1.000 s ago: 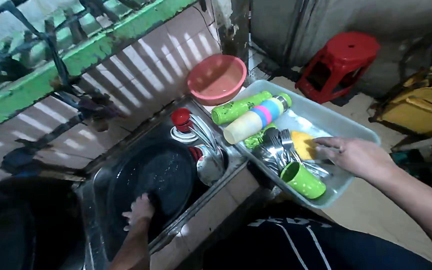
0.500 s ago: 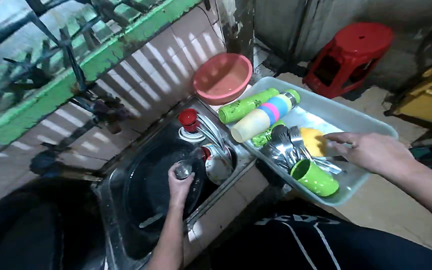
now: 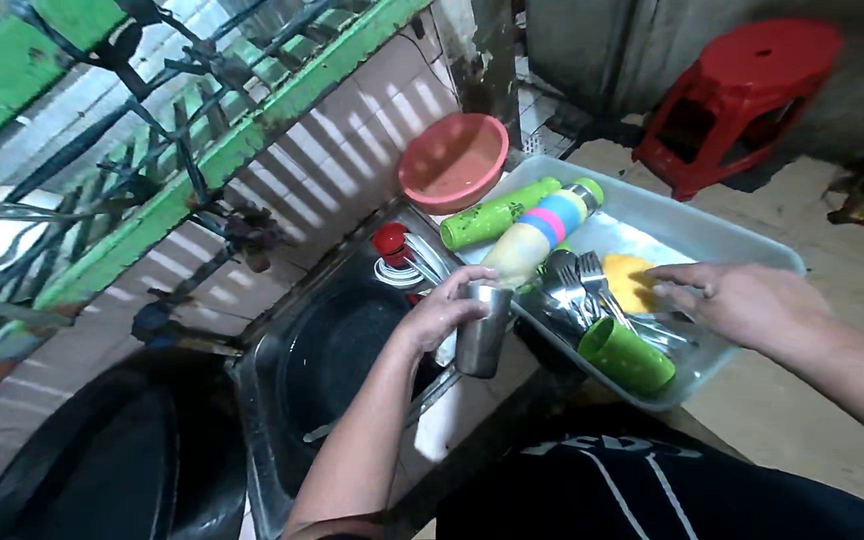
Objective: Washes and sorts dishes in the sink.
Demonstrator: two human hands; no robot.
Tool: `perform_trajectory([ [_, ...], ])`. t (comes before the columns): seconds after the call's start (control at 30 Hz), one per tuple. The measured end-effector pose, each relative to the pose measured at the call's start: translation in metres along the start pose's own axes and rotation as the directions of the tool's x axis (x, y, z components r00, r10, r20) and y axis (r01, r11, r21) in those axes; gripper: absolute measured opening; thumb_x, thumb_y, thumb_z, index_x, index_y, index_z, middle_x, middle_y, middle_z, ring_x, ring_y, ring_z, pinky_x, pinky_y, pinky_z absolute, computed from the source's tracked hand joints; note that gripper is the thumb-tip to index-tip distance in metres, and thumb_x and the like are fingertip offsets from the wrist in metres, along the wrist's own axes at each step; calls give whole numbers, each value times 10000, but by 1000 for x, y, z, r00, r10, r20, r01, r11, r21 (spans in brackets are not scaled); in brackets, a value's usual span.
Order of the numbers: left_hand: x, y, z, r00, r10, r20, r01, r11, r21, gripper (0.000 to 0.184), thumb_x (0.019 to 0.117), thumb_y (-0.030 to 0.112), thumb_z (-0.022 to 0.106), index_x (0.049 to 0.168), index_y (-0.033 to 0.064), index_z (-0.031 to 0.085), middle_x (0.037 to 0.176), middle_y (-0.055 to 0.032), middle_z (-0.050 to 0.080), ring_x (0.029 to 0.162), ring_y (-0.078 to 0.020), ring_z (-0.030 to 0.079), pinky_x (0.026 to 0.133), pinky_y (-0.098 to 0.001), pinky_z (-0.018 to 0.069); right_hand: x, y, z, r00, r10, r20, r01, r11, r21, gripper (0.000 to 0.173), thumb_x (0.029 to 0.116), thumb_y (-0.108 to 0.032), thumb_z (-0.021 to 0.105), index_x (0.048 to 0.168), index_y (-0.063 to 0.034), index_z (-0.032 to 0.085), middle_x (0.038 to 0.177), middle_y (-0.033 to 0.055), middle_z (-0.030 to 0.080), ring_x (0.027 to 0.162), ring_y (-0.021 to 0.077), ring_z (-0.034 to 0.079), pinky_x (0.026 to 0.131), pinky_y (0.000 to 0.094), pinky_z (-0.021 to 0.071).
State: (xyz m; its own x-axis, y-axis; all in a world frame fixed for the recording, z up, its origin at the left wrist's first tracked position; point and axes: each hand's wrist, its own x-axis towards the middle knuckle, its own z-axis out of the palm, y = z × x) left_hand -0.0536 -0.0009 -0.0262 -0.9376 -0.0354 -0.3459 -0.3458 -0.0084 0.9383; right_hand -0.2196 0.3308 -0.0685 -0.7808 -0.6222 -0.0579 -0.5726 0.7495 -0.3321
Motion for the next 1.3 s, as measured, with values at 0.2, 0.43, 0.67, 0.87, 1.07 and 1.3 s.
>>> perform_trajectory([
  [0.2,1,3,-8,998,-57,-23,52,980,-194,579,853,324,642,1392,150,519,1019,-91,716,833,-175,714,719,-346,620,0,4,5,998,-44,-39,44,999,10,244,1026,-311,620,1225,-261,752,1031,130,765,918,420,719,748,700,525],
  [0.43,-3,-15,-37,995,97,19,-69,815,-576,580,971,562,513,1344,122,571,1105,-169,682,754,-205,688,576,-294,575,4,6,7,1000,-28,-2,28,999,-17,240,1016,-336,635,1225,-292,745,1026,127,762,924,428,713,737,709,523],
  [0.67,-71,-138,-147,592,-184,-785,389,918,79,727,936,229,730,1564,166,370,1340,-210,603,1106,-355,637,883,-554,554,4,8,9,1000,-8,-20,7,1000,-21,247,1015,-315,640,1232,-262,748,1039,139,760,914,431,715,729,712,523],
  [0.87,-150,-281,-190,465,-243,-851,883,49,468,664,908,226,725,1520,157,478,1555,-189,458,1448,-470,385,1072,-815,285,5,5,8,996,86,32,-84,995,-53,252,1017,-315,639,1243,-277,743,1041,139,761,907,451,712,718,735,509],
  [1.07,-77,-293,-158,686,-236,-688,715,391,579,624,835,178,794,1420,135,581,1475,-146,549,1355,-361,526,1095,-653,415,5,2,6,991,123,58,-117,989,-95,245,1015,-292,645,1237,-274,746,1072,129,762,924,441,715,730,742,507],
  [1.3,-64,-186,-107,658,170,-734,214,892,398,782,736,86,902,1428,115,537,1459,-134,538,1285,-266,569,1055,-505,503,6,6,9,997,70,31,-68,995,-74,251,1019,-320,630,1231,-253,748,1011,149,762,882,452,716,700,736,515],
])
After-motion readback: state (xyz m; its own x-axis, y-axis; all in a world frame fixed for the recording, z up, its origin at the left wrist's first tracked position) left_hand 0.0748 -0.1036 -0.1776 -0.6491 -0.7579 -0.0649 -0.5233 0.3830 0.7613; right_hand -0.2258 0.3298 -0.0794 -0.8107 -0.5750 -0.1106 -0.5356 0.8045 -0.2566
